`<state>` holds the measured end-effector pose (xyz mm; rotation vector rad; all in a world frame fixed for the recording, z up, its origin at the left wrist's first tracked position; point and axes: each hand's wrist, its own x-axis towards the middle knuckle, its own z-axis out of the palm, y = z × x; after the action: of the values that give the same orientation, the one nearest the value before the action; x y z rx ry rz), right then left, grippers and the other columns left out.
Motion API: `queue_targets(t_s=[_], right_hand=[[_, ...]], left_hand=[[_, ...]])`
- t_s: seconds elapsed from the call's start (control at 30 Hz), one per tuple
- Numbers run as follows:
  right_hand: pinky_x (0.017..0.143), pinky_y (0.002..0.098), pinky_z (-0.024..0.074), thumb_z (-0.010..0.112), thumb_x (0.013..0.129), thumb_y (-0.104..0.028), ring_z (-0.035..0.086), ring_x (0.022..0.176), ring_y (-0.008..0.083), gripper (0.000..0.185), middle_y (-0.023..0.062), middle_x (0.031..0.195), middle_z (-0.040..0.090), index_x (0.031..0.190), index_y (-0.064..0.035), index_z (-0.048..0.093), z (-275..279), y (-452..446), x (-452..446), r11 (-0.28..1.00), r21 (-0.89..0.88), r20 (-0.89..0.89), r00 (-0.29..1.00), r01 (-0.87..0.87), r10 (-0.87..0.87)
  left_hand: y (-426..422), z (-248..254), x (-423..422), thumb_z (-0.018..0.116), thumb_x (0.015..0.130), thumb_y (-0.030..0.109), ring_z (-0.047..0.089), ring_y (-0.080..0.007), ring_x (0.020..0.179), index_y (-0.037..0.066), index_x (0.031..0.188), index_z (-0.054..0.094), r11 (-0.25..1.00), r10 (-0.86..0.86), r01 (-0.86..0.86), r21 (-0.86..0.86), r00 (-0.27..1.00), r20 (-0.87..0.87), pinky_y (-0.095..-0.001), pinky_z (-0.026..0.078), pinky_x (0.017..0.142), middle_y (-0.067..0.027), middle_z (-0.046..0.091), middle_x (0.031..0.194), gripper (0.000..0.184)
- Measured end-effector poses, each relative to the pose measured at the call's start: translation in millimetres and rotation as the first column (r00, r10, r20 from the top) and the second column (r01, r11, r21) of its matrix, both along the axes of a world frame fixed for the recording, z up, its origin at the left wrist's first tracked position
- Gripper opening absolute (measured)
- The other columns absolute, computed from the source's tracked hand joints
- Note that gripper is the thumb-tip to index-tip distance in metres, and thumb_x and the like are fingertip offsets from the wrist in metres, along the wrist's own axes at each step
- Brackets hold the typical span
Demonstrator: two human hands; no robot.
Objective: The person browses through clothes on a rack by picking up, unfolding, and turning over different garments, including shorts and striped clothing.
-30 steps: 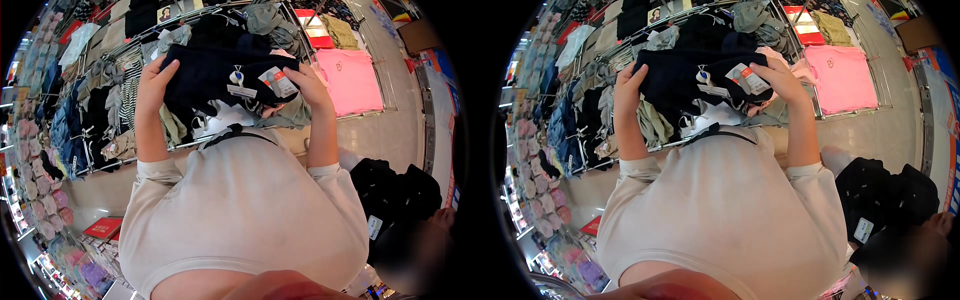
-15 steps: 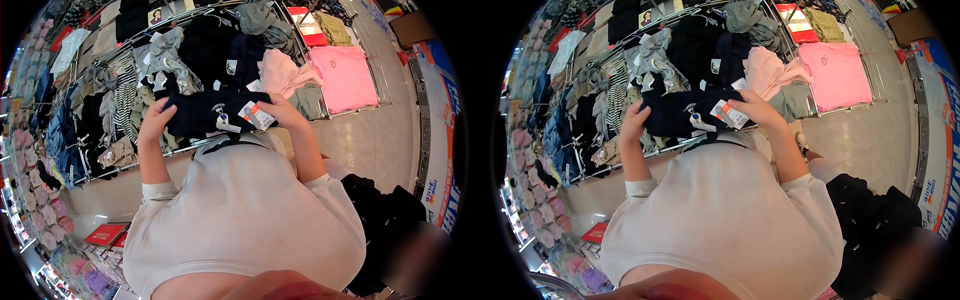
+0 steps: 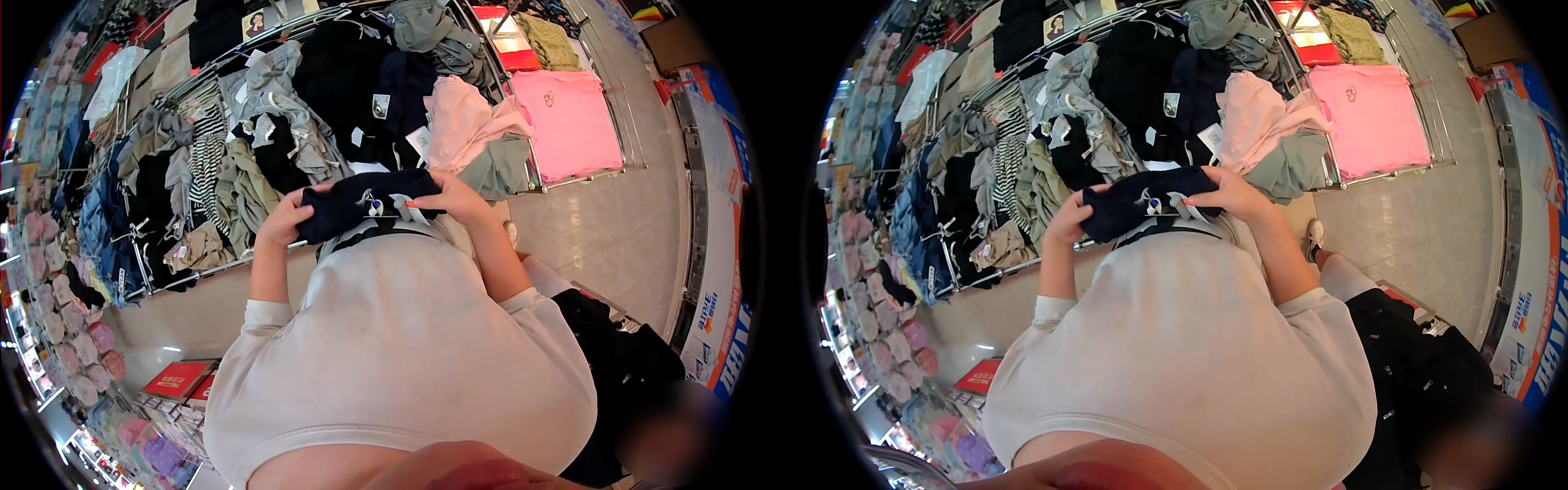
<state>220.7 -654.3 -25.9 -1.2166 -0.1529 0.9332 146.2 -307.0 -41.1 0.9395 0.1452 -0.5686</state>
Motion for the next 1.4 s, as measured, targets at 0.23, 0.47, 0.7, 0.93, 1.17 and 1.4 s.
queue_targets(t_s=[0.23, 0.47, 0.7, 0.93, 1.17, 1.4], right_hand=[[0.086, 0.0262, 0.0481, 0.076, 0.076, -0.005, 0.063, 0.093, 0.0123, 0.042, 0.0044, 0.102, 0.068, 0.114, 0.0, 0.061, -17, 3, -6, 0.996, -0.065, -0.037, 0.998, -0.058, 0.055], [0.074, 0.0234, 0.0451, 0.07, 0.086, -0.015, 0.058, 0.081, 0.007, 0.023, -0.0009, 0.09, 0.066, 0.103, -0.0014, 0.067, -24, 5, 2, 0.992, -0.126, -0.004, 1.0, 0.028, -0.029], [0.073, 0.0217, 0.0434, 0.064, 0.091, -0.013, 0.054, 0.082, 0.0048, 0.02, -0.0027, 0.09, 0.063, 0.106, -0.001, 0.066, -25, 14, 4, 0.956, -0.065, 0.077, 0.957, 0.286, -0.281], [0.072, 0.0214, 0.0434, 0.061, 0.095, -0.019, 0.053, 0.082, 0.0053, 0.029, -0.0019, 0.092, 0.062, 0.117, -0.0005, 0.062, -29, 50, 15, 0.838, -0.011, 0.205, 0.821, 0.546, -0.532], [0.09, 0.0227, 0.0425, 0.053, 0.099, -0.015, 0.056, 0.102, 0.01, 0.04, 0.0071, 0.116, 0.063, 0.137, -0.004, 0.049, 12, 81, 3, 0.86, 0.14, 0.379, 0.776, 0.49, -0.504], [0.101, 0.029, 0.0392, 0.052, 0.096, -0.011, 0.054, 0.118, 0.0188, 0.054, 0.0176, 0.132, 0.055, 0.146, -0.0021, 0.034, 15, 89, 2, 0.895, 0.085, 0.576, 0.711, 0.438, -0.402]], left_hand=[[-10, -15, -11, 0.078, 0.069, 0.002, 0.06, -0.0128, 0.103, -0.002, 0.129, 0.055, 0.919, -0.344, 0.349, 0.182, 0.937, -0.061, -0.0282, 0.046, 0.094, -0.0047, 0.063, 0.118, 0.065], [-9, -16, -2, 0.071, 0.078, 0.004, 0.063, -0.0121, 0.085, -0.003, 0.109, 0.065, 0.932, -0.185, 0.215, 0.292, 0.974, -0.126, -0.0264, 0.051, 0.081, -0.006, 0.069, 0.097, 0.032], [-34, 10, 20, 0.064, 0.088, 0.011, 0.066, -0.0156, 0.083, -0.006, 0.111, 0.063, 0.929, 0.25, -0.236, 0.284, 0.968, -0.013, -0.0272, 0.052, 0.077, -0.009, 0.07, 0.098, 0.029], [-77, 29, 48, 0.063, 0.091, 0.013, 0.063, -0.0119, 0.081, -0.004, 0.112, 0.064, 0.806, 0.443, -0.466, 0.365, 0.884, 0.151, -0.0242, 0.05, 0.075, -0.005, 0.068, 0.094, 0.027], [-117, 30, 51, 0.054, 0.096, 0.008, 0.049, -0.0171, 0.121, -0.004, 0.142, 0.038, 0.781, 0.27, -0.466, 0.416, 0.853, 0.447, -0.0275, 0.037, 0.103, -0.0138, 0.053, 0.133, 0.05], [-134, 44, 43, 0.048, 0.096, 0.004, 0.04, -0.0204, 0.131, -0.003, 0.15, 0.022, 0.686, 0.09, -0.491, 0.537, 0.79, 0.606, -0.0299, 0.03, 0.11, -0.0177, 0.04, 0.144, 0.059]])
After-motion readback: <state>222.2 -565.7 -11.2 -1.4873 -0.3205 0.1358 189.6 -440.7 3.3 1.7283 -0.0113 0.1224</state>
